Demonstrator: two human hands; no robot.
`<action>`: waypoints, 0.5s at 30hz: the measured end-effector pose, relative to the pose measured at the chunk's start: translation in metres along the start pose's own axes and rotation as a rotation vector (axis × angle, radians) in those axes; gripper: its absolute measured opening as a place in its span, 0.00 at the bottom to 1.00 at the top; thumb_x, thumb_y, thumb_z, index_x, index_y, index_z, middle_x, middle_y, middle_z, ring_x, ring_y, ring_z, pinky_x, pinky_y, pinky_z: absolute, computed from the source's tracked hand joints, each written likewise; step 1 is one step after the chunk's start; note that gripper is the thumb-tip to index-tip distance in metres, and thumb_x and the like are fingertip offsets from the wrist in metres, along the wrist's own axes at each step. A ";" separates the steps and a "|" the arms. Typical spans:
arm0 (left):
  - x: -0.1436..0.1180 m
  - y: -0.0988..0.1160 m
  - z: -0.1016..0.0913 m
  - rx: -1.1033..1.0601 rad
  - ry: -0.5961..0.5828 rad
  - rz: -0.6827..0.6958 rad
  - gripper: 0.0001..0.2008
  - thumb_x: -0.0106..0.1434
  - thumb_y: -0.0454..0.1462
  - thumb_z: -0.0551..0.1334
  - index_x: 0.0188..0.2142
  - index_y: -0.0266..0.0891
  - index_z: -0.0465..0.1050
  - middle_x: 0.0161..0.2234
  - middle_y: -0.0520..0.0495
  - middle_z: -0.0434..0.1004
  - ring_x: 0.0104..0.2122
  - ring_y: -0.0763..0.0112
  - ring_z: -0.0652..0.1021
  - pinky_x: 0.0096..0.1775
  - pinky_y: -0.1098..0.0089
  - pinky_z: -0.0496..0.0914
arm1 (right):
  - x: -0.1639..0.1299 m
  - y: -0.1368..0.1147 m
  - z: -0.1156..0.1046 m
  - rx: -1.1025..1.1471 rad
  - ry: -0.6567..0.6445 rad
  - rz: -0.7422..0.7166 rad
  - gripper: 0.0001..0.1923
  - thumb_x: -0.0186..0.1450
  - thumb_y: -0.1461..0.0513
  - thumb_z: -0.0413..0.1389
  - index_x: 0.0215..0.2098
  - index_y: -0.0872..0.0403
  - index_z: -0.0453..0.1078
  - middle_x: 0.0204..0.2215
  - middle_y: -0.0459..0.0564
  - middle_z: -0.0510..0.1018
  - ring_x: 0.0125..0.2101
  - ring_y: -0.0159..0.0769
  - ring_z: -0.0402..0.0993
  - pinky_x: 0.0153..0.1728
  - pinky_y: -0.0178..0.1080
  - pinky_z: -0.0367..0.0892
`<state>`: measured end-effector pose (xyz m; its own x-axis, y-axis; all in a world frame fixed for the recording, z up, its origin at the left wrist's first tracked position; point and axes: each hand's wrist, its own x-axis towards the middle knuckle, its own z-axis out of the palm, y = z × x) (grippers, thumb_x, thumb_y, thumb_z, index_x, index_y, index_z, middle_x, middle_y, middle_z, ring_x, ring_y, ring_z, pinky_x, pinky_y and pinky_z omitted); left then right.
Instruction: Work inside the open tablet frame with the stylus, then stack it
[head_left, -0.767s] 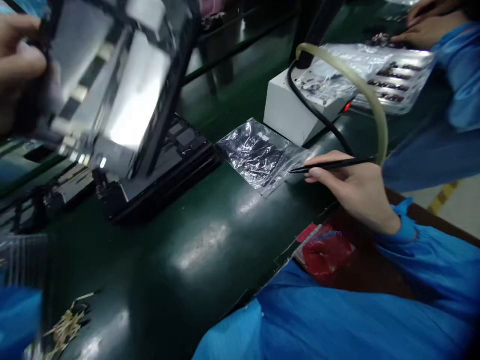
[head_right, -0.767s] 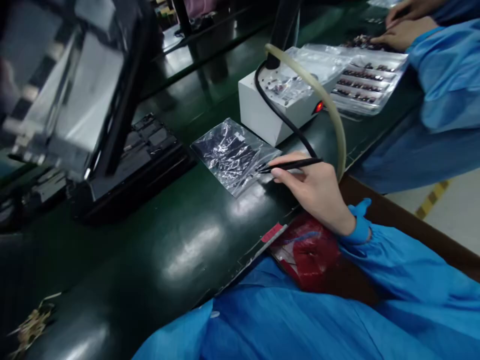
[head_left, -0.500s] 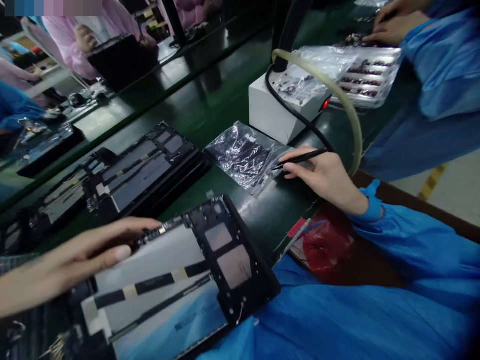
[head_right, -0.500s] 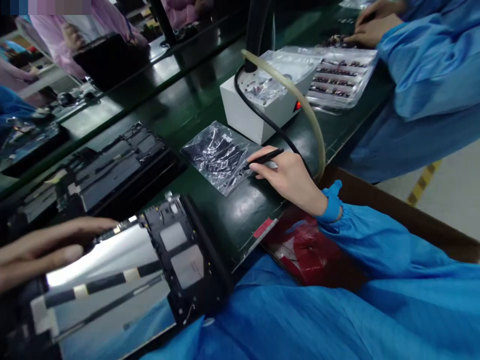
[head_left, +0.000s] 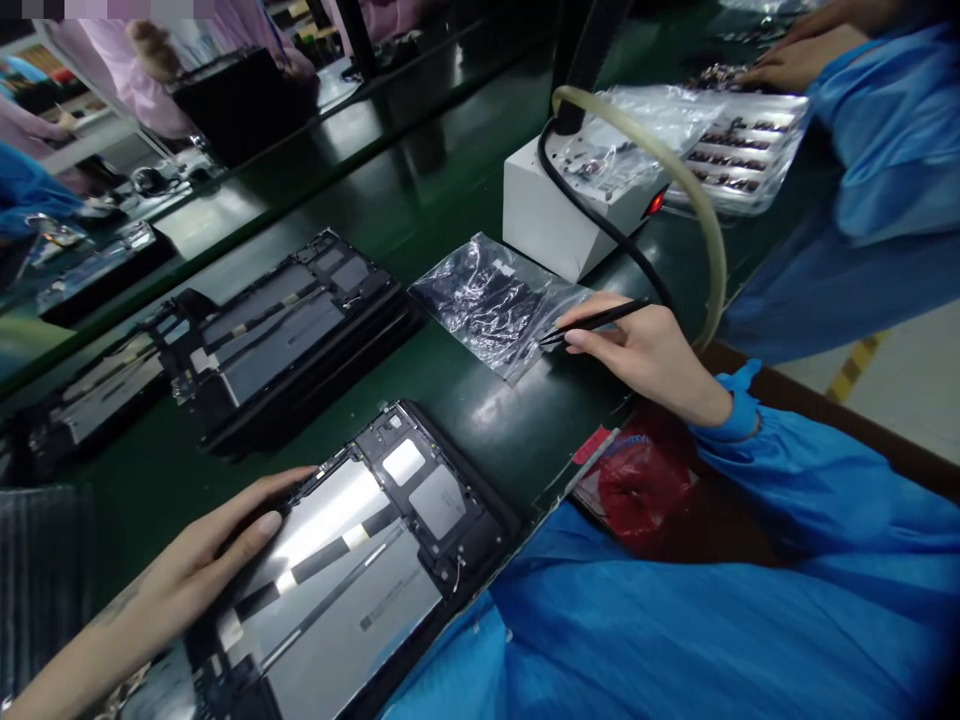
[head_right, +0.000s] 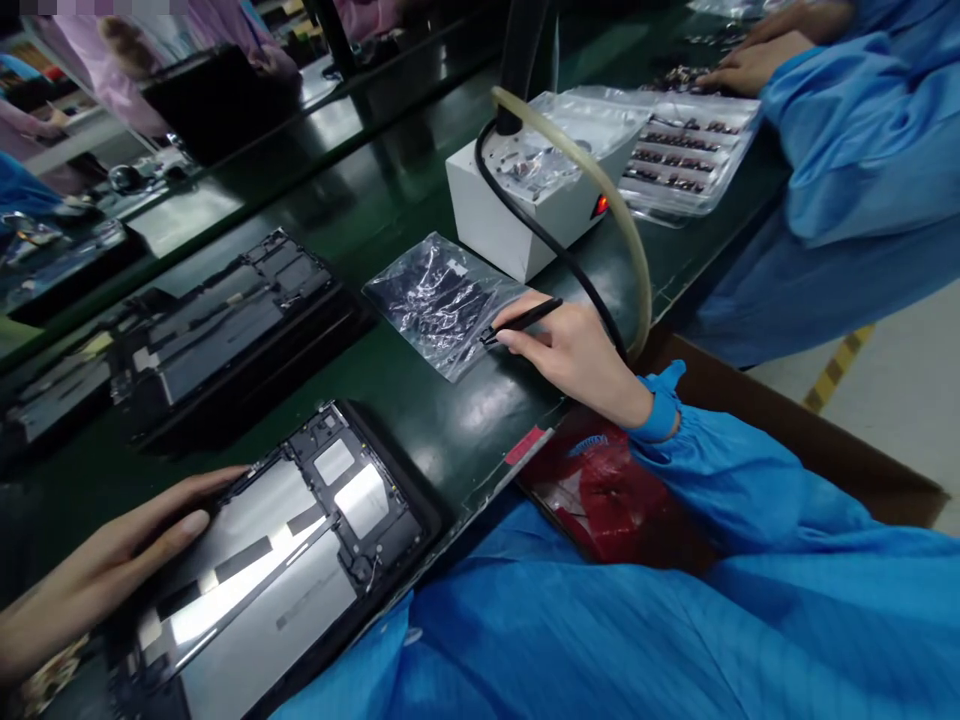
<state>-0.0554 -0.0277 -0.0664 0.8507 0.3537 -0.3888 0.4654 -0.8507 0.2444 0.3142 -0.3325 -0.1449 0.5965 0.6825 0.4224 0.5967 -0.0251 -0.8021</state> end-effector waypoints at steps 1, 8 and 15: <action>-0.002 0.004 0.000 -0.078 0.012 -0.029 0.23 0.70 0.53 0.50 0.59 0.92 0.51 0.59 0.79 0.70 0.59 0.62 0.76 0.55 0.62 0.75 | 0.000 0.000 0.000 -0.011 -0.001 -0.004 0.10 0.68 0.54 0.61 0.43 0.49 0.78 0.41 0.48 0.79 0.41 0.40 0.79 0.35 0.39 0.77; -0.017 0.023 0.007 -0.231 0.154 -0.134 0.20 0.66 0.55 0.52 0.55 0.91 0.59 0.57 0.81 0.72 0.60 0.58 0.74 0.60 0.60 0.70 | 0.001 -0.004 0.001 0.083 0.012 0.055 0.09 0.66 0.56 0.62 0.41 0.52 0.78 0.39 0.48 0.79 0.37 0.35 0.79 0.36 0.37 0.78; -0.037 0.006 0.018 -0.201 0.195 -0.090 0.19 0.67 0.55 0.52 0.56 0.88 0.59 0.57 0.79 0.71 0.59 0.57 0.74 0.62 0.55 0.68 | -0.016 -0.032 -0.003 0.461 0.202 0.277 0.08 0.63 0.56 0.66 0.38 0.50 0.79 0.31 0.47 0.77 0.31 0.32 0.78 0.37 0.35 0.78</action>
<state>-0.0881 -0.0524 -0.0665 0.8257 0.5089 -0.2434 0.5636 -0.7252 0.3955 0.2874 -0.3446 -0.1246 0.8150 0.5416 0.2059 0.1342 0.1691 -0.9764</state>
